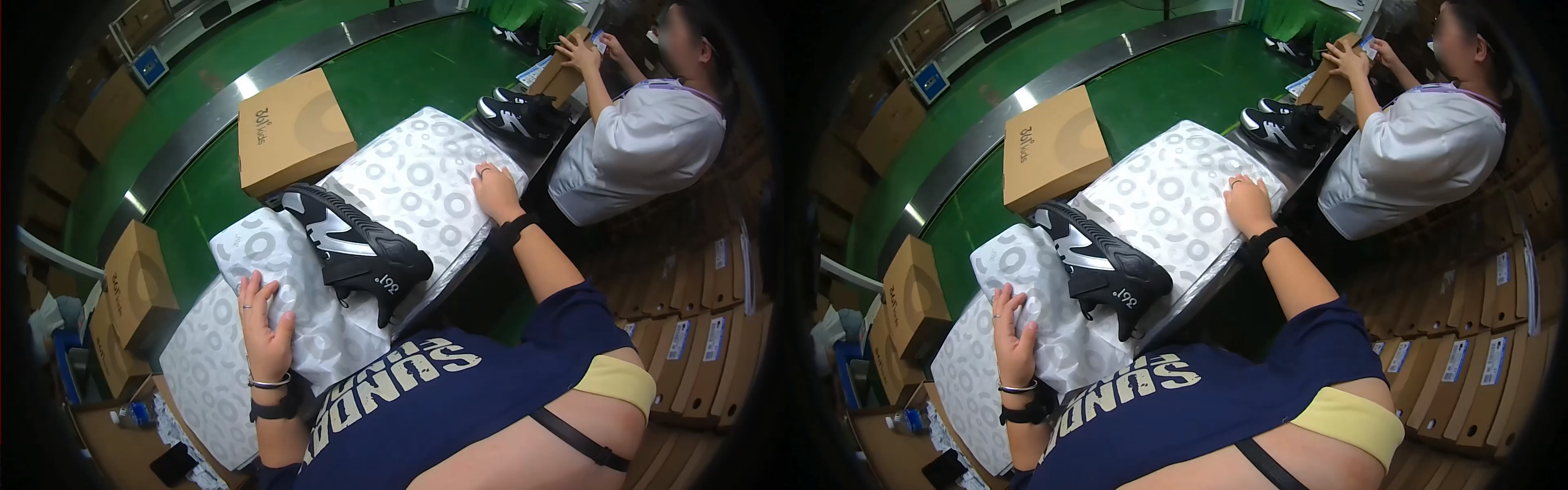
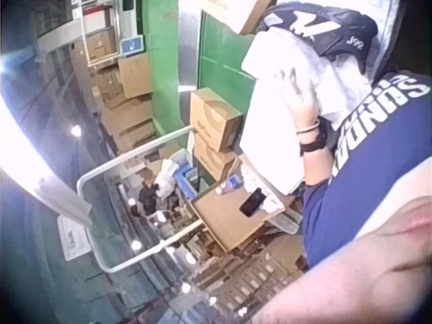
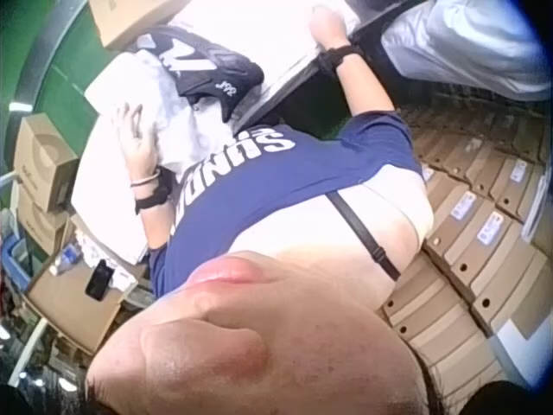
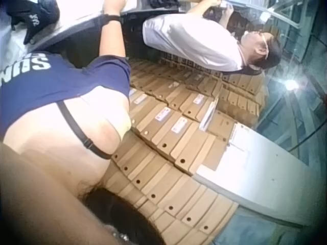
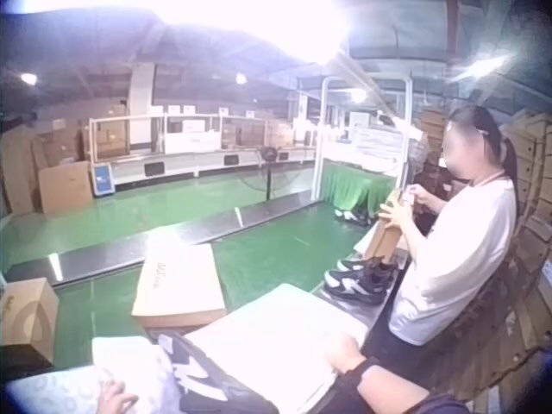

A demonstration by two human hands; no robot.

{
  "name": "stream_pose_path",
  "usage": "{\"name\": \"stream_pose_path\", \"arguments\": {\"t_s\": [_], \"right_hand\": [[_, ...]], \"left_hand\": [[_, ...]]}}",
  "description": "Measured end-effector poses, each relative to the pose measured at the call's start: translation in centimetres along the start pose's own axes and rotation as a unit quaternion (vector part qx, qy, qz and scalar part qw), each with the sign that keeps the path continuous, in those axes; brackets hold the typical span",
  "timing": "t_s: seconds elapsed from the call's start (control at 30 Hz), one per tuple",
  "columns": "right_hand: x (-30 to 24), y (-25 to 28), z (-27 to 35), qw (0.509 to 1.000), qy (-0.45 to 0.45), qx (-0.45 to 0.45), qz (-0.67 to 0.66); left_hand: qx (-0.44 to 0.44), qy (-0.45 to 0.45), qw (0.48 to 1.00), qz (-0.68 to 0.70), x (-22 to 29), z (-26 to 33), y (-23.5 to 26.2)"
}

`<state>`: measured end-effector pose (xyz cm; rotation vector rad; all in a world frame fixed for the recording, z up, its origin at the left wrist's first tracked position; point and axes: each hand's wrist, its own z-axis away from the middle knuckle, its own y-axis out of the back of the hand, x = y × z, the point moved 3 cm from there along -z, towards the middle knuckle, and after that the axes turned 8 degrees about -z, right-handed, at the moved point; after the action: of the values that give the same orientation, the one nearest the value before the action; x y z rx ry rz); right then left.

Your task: Inspecting manufactured shoes for quality and packing them into boxes with tissue paper.

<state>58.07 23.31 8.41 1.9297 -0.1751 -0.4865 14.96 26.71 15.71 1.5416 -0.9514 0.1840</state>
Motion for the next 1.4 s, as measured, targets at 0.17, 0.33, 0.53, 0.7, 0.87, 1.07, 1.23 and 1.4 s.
{"name": "stream_pose_path", "arguments": {"t_s": [0.17,0.33,0.53,0.7,0.87,1.07,1.23,1.4], "right_hand": [[-1.3,0.7,-0.1,0.999,0.008,-0.023,-0.025],[-5.7,5.0,-1.7,0.993,0.099,-0.015,-0.065],[-21.8,14.4,4.8,0.840,0.521,0.090,-0.120],[-24.2,14.4,8.3,0.630,0.759,0.097,-0.136],[-23.1,16.5,2.2,0.643,0.633,0.166,-0.398],[-22.4,-2.7,-13.4,0.830,0.237,-0.290,-0.414],[-25.0,-8.9,-15.5,0.763,0.163,-0.444,-0.441],[-21.9,-11.4,-20.2,0.883,0.154,-0.286,-0.337]], "left_hand": [[0.010,0.022,0.998,0.050,-0.3,0.1,0.0],[-0.059,0.001,0.998,-0.008,0.6,-0.1,1.2],[-0.146,0.082,0.920,0.355,5.4,-3.5,4.8],[-0.098,0.211,0.721,0.652,6.0,-7.5,3.8],[0.029,0.226,0.855,0.465,-0.3,-7.0,4.4],[0.096,0.130,0.985,-0.055,-5.5,-3.4,1.2],[0.039,0.193,0.967,0.163,-5.3,-3.0,0.2],[0.021,0.193,0.978,0.081,-5.8,-4.5,2.1]]}}
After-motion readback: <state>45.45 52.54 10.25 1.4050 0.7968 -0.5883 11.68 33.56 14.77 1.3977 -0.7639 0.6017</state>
